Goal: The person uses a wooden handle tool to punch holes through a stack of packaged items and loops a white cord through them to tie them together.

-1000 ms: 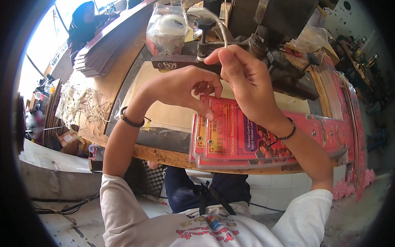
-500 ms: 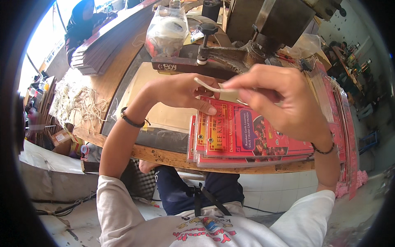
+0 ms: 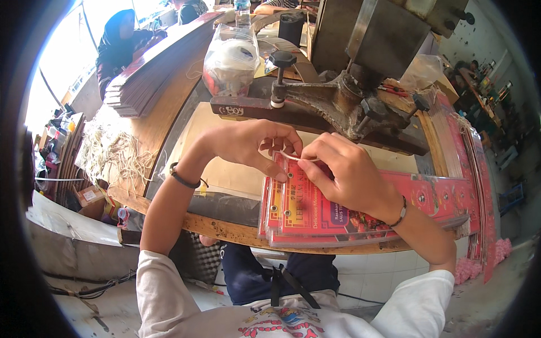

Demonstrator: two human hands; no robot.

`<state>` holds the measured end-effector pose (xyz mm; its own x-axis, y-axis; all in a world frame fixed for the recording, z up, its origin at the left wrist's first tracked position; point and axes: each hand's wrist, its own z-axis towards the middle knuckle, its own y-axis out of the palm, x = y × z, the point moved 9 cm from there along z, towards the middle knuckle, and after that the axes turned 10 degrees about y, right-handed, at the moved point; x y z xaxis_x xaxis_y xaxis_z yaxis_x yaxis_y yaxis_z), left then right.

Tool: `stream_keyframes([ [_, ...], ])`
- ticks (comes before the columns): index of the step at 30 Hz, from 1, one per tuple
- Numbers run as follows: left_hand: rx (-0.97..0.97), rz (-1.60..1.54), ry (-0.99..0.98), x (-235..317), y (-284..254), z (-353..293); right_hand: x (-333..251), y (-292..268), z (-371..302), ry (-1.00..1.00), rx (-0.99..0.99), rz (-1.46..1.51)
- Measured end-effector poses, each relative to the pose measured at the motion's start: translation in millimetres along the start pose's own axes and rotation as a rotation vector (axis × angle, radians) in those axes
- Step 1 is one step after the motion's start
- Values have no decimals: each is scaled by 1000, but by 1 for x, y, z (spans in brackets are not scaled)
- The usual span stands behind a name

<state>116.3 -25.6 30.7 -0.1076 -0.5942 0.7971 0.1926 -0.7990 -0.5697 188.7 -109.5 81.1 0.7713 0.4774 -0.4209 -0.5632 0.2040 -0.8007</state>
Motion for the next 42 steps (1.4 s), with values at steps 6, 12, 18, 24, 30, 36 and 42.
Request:
stream_keyframes([
  [6,23,-73,-8,-4,7,-1,-4,0,-4,-16,84,-123],
  [12,25,-62,0,0,4,3,5,1,-3,36,50,-74],
  [18,30,67,35,-2,-1,2,2,0,-5,150,-10,131],
  [24,-5,173,126,11,0,1,-11,-14,-9,59,69,70],
  [30,-90,94,45,11,10,-2,-15,-3,-9,-88,75,-123],
  [36,-73,99,35,4,12,-4,-11,1,-8,-49,66,-60],
  [42,-54,74,-37,13,9,-8,-7,10,-6,51,-41,68],
])
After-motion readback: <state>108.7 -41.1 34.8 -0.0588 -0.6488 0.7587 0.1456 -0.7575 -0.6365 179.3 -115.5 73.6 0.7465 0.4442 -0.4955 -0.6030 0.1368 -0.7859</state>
